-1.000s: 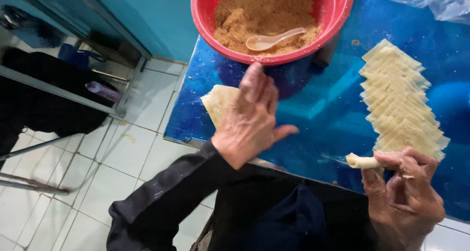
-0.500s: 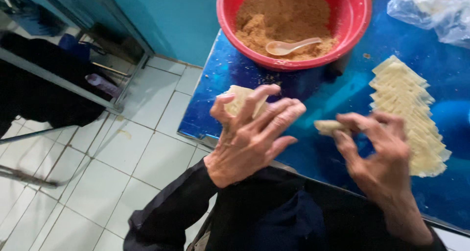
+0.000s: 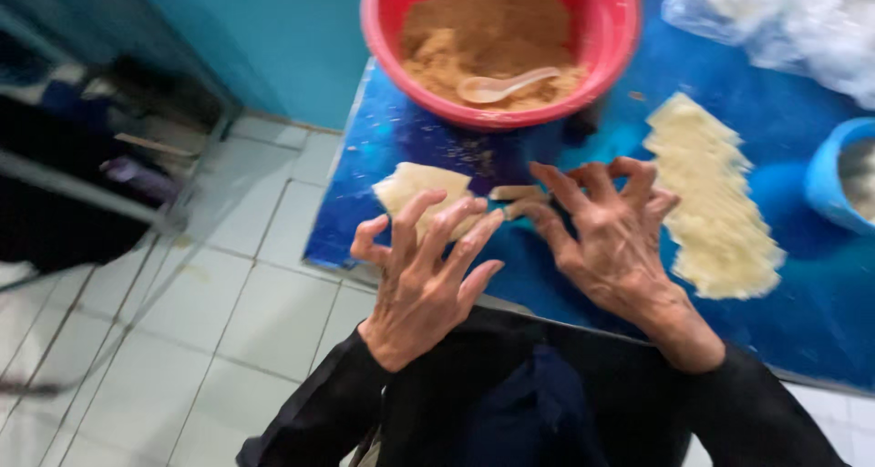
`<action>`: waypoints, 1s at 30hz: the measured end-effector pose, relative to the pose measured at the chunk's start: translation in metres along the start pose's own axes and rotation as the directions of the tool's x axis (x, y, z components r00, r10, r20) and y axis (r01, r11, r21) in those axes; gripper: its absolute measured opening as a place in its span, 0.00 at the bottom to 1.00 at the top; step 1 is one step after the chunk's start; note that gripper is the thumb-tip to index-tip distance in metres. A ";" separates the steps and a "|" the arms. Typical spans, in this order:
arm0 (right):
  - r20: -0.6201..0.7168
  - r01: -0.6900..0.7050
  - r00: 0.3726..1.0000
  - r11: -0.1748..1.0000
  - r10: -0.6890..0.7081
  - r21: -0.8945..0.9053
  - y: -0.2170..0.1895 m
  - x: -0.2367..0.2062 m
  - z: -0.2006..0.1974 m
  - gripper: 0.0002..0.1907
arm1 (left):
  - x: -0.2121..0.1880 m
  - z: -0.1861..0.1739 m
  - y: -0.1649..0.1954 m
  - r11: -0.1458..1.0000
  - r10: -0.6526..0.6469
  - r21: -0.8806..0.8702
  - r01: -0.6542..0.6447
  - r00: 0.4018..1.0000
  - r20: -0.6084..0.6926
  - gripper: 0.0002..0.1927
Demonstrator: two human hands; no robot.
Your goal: The person sits at a blue table and makes filled wafer rolls. They take a thin triangular pastry sheet, spoon brown filling from a red bowl onto it using a plastic spoon, roll the sheet by hand into a cylinder, and set the finished roll on the table with the others.
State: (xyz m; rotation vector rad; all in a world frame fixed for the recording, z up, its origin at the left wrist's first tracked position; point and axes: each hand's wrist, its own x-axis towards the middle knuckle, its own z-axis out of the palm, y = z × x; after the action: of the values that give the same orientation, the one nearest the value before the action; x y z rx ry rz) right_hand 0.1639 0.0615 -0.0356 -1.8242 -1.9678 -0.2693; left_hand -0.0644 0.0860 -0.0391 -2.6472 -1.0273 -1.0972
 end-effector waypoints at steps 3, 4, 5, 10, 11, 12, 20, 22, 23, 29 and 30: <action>0.015 0.001 1.000 1.000 -0.001 -0.014 0.025 -0.031 -0.018 0.23 | -0.003 0.007 0.012 0.995 0.058 -0.086 -0.056 0.998 0.028 0.27; 0.009 -0.029 1.000 0.999 0.030 -0.040 0.038 -0.047 -0.033 0.19 | -0.004 0.008 0.014 0.990 0.082 -0.122 -0.077 0.996 0.038 0.26; 0.002 -0.053 0.999 0.997 0.053 -0.063 0.051 -0.064 -0.051 0.16 | -0.005 0.010 0.016 0.984 0.101 -0.153 -0.093 0.994 0.046 0.26; 0.081 -0.121 0.985 0.939 0.155 -0.323 0.099 -0.121 -0.084 0.15 | 0.001 0.041 0.038 0.913 0.209 -0.372 -0.170 0.976 0.067 0.25; 0.094 -0.101 0.986 0.939 0.139 -0.329 0.104 -0.127 -0.078 0.15 | 0.003 0.051 0.046 0.894 0.244 -0.402 -0.198 0.968 0.066 0.25; 0.105 -0.082 0.987 0.939 0.124 -0.333 0.108 -0.131 -0.071 0.15 | 0.005 0.061 0.056 0.879 0.278 -0.421 -0.223 0.958 0.072 0.25; 0.088 -0.027 0.994 0.929 0.064 -0.370 0.135 -0.136 -0.052 0.12 | 0.031 0.125 0.101 0.855 0.398 -0.424 -0.300 0.903 0.163 0.28; 0.099 0.015 0.995 0.953 0.016 -0.303 0.142 -0.136 -0.057 0.15 | 0.033 0.131 0.102 0.854 0.397 -0.432 -0.291 0.901 0.178 0.28; 0.097 0.018 0.995 0.949 0.014 -0.316 0.145 -0.136 -0.057 0.14 | 0.033 0.133 0.102 0.853 0.394 -0.438 -0.283 0.900 0.185 0.28; 0.058 -0.033 0.997 0.951 0.054 -0.307 0.157 -0.135 -0.045 0.09 | 0.037 0.139 0.105 0.865 0.389 -0.424 -0.268 0.892 0.228 0.27; 0.042 -0.050 0.997 0.960 0.064 -0.277 0.160 -0.134 -0.045 0.09 | 0.037 0.138 0.105 0.868 0.390 -0.413 -0.274 0.892 0.227 0.27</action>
State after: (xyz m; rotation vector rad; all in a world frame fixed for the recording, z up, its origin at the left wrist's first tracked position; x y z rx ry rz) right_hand 0.3338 -0.0606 -0.0797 -2.0751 -1.9894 -0.5065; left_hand 0.1015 0.0702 -0.0997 -3.2119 -0.3715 -0.8951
